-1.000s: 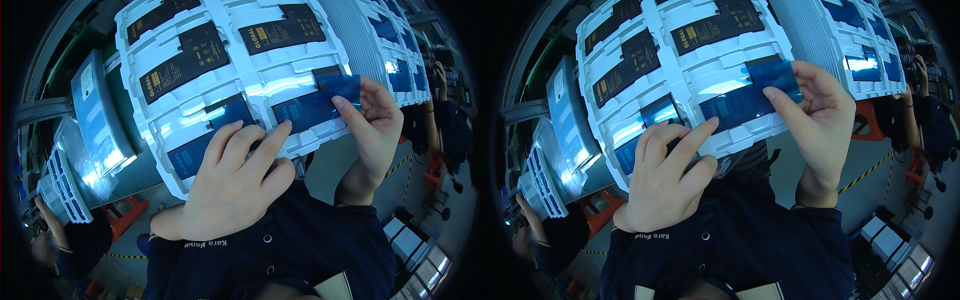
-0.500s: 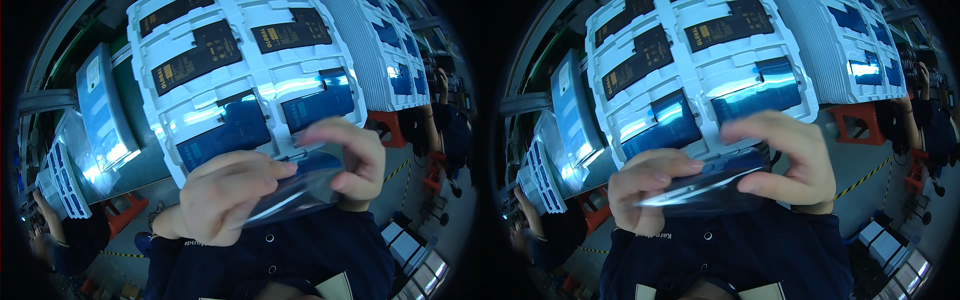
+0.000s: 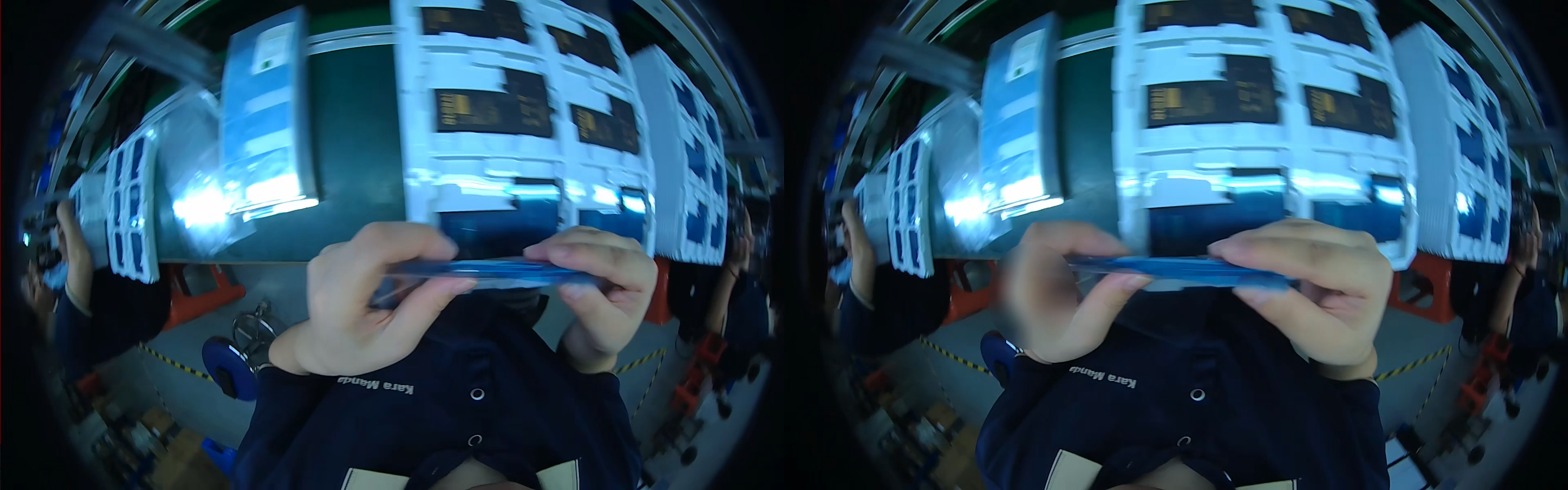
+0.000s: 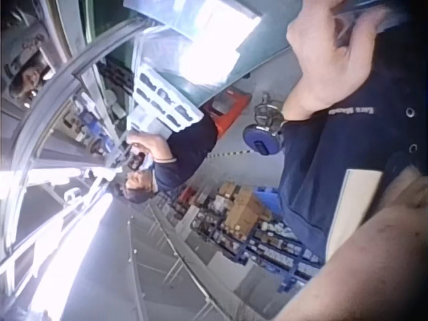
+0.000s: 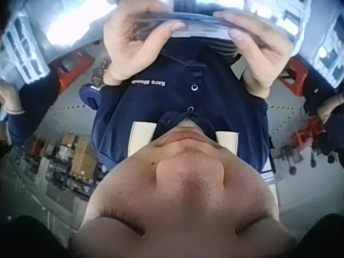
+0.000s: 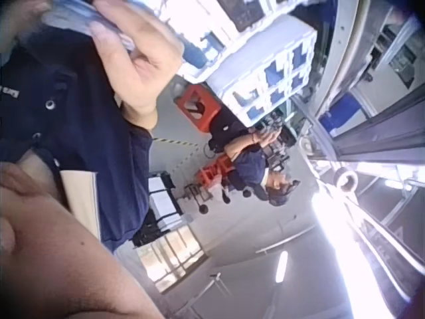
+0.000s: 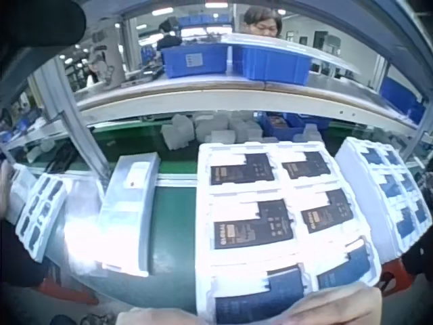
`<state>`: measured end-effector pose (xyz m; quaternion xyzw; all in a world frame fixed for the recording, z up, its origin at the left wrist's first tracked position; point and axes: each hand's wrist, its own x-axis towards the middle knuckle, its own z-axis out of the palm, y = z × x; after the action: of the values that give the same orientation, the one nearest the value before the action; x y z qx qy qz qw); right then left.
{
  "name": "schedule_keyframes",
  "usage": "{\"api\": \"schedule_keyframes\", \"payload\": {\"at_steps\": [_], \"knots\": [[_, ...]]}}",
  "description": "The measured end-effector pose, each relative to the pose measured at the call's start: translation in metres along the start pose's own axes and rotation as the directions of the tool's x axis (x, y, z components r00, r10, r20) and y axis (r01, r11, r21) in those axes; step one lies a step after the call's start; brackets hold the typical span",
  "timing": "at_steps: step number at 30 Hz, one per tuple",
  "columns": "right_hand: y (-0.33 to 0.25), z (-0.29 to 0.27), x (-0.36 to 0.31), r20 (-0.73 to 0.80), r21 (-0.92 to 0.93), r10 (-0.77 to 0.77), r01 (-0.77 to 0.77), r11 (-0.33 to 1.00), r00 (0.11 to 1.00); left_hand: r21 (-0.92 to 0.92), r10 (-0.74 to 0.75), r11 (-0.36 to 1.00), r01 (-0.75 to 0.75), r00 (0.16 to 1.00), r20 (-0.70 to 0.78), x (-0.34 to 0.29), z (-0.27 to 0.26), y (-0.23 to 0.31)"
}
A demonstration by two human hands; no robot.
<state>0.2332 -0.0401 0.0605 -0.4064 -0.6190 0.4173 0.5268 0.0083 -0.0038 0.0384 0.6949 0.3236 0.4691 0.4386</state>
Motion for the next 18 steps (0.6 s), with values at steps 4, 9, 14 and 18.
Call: {"api": "schedule_keyframes", "payload": {"at_steps": [4, 9, 14, 18], "knots": [[-0.005, 0.019, 0.015, -0.089, -0.199, -0.081, 0.062, 0.978, 0.993, 0.077, -0.202, 0.978, 0.194, 0.972, 0.122, 0.003, -0.040, 0.004], [-0.006, 0.006, 0.031, -0.008, -0.108, 0.022, -0.022, 0.994, 1.000, 0.302, -0.310, 0.871, 0.387, 0.911, -0.272, 0.006, -0.109, -0.043], [-0.004, -0.014, 0.056, 0.013, -0.424, 0.052, -0.042, 0.905, 0.999, 0.418, -0.225, 0.730, 0.540, 0.768, -0.600, 0.021, -0.247, -0.123], [-0.001, -0.014, 0.080, 0.074, -0.499, 0.003, 0.035, 0.866, 0.997, 0.598, -0.117, 0.534, 0.597, 0.753, -0.648, 0.022, -0.316, -0.170]]}}
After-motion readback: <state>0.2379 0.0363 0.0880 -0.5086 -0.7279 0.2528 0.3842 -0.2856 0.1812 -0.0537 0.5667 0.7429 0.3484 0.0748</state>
